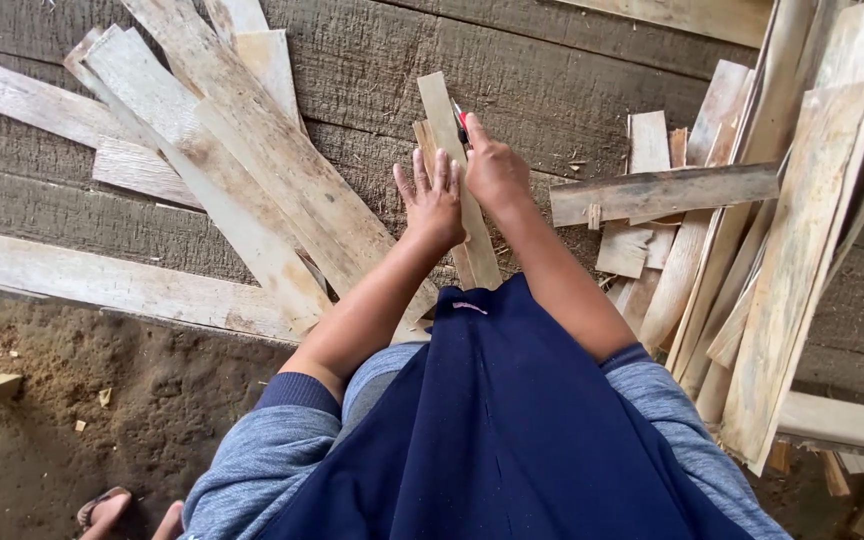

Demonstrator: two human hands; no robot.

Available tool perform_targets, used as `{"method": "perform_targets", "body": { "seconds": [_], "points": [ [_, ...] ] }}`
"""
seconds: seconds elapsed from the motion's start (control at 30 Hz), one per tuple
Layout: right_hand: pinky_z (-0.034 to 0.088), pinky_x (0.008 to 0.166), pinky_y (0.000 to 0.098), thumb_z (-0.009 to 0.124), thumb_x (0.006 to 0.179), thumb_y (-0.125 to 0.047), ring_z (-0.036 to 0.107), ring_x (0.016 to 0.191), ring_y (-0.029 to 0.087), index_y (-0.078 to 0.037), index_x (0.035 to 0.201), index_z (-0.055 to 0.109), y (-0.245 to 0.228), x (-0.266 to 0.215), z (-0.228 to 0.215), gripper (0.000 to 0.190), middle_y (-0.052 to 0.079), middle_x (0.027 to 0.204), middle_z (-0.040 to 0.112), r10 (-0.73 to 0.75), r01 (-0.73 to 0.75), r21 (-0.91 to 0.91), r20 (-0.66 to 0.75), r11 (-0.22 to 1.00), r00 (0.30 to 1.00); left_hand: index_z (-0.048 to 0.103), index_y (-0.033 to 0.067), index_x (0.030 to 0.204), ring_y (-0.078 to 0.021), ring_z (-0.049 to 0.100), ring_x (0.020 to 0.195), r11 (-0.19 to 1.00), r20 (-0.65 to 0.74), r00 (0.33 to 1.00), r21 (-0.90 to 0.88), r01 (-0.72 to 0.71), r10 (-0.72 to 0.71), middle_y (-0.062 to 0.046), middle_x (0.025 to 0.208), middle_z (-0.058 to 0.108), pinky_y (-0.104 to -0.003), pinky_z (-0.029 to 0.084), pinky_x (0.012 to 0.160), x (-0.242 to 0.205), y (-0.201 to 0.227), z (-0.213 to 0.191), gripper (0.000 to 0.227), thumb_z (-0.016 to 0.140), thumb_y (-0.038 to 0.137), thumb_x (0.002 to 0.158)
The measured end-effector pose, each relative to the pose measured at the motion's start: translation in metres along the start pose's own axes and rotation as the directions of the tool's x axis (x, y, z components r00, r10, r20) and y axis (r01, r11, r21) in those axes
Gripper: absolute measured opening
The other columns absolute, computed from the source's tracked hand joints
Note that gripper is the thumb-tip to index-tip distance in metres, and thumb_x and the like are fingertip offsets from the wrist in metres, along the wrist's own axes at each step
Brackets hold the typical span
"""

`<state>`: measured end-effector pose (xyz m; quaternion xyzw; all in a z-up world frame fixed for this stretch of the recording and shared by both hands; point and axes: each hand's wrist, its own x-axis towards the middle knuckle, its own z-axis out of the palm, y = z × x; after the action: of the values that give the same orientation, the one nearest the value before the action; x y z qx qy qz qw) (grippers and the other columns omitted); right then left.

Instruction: Cutting and trimming thin wooden strips using a utility knife on a wooden work surface.

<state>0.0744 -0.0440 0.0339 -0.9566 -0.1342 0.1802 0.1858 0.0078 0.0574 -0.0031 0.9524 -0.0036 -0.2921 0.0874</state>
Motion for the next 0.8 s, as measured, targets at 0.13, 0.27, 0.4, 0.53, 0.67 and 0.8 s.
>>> {"method": "perform_targets", "body": {
  "seconds": [0.13, 0.27, 0.4, 0.53, 0.67, 0.8],
  "points": [
    [0.057, 0.065, 0.0515, 0.051, 0.104, -0.010, 0.074, 0.076, 0.038, -0.013, 0.155, 0.042, 0.000, 0.004, 0.001, 0.052, 0.025, 0.088, 0.072, 0.011, -0.011, 0.012, 0.007, 1.000, 1.000, 0.018, 0.0090, 0.165, -0.0521, -0.014, 0.151, 1.000, 0.015, 1.000, -0.012, -0.001, 0.001, -0.016, 0.172, 0.004, -0.077, -0.020, 0.110, 0.002, -0.002, 0.002, 0.128, 0.090, 0.054, 0.068],
    [0.058, 0.070, 0.0566, 0.055, 0.101, -0.013, 0.074, 0.084, 0.046, -0.014, 0.152, 0.045, 0.007, 0.005, 0.005, 0.052, 0.029, 0.090, 0.072, 0.001, -0.001, -0.011, 0.022, 1.000, 1.000, 0.017, 0.0100, 0.165, -0.0522, -0.016, 0.151, 1.000, 0.021, 1.000, -0.013, 0.017, -0.017, -0.015, 0.172, 0.003, -0.078, -0.020, 0.110, 0.012, 0.001, 0.011, 0.127, 0.090, 0.048, 0.069],
    [0.057, 0.068, 0.0542, 0.054, 0.100, -0.010, 0.074, 0.081, 0.044, -0.014, 0.150, 0.047, 0.000, -0.006, 0.000, 0.052, 0.028, 0.086, 0.072, 0.026, -0.026, 0.022, 0.038, 0.999, 0.999, 0.015, 0.0108, 0.166, -0.0522, -0.015, 0.151, 0.999, 0.034, 0.999, -0.023, 0.031, -0.030, -0.014, 0.173, 0.003, -0.079, -0.019, 0.110, 0.013, 0.001, 0.012, 0.123, 0.088, 0.039, 0.071],
    [0.059, 0.063, 0.0446, 0.053, 0.100, -0.007, 0.073, 0.069, 0.036, -0.011, 0.151, 0.046, -0.003, -0.021, -0.002, 0.051, 0.025, 0.080, 0.072, 0.056, -0.058, 0.036, 0.046, 0.998, 0.997, 0.014, 0.0112, 0.165, -0.0524, -0.015, 0.151, 0.999, 0.037, 0.998, -0.026, 0.041, -0.040, -0.013, 0.173, 0.002, -0.079, -0.019, 0.110, 0.010, 0.003, 0.004, 0.122, 0.086, 0.036, 0.071],
    [0.057, 0.072, 0.0577, 0.051, 0.101, -0.011, 0.073, 0.085, 0.049, -0.015, 0.152, 0.042, 0.004, -0.041, 0.002, 0.052, 0.032, 0.088, 0.071, 0.074, -0.073, -0.013, 0.085, 0.997, 0.994, 0.015, 0.0097, 0.165, -0.0529, -0.015, 0.151, 0.999, 0.044, 0.998, -0.012, 0.042, -0.041, -0.014, 0.172, 0.003, -0.080, -0.019, 0.110, 0.017, 0.006, 0.011, 0.125, 0.086, 0.035, 0.066],
    [0.057, 0.073, 0.0587, 0.050, 0.101, -0.013, 0.073, 0.085, 0.049, -0.016, 0.152, 0.041, -0.006, -0.068, -0.009, 0.052, 0.032, 0.086, 0.071, 0.107, -0.103, -0.033, 0.126, 0.994, 0.986, 0.016, 0.0096, 0.165, -0.0530, -0.012, 0.151, 0.999, 0.020, 0.999, 0.016, 0.045, -0.045, -0.015, 0.172, 0.006, -0.081, -0.017, 0.110, 0.021, 0.006, 0.019, 0.121, 0.084, 0.033, 0.067]
  ]
}}
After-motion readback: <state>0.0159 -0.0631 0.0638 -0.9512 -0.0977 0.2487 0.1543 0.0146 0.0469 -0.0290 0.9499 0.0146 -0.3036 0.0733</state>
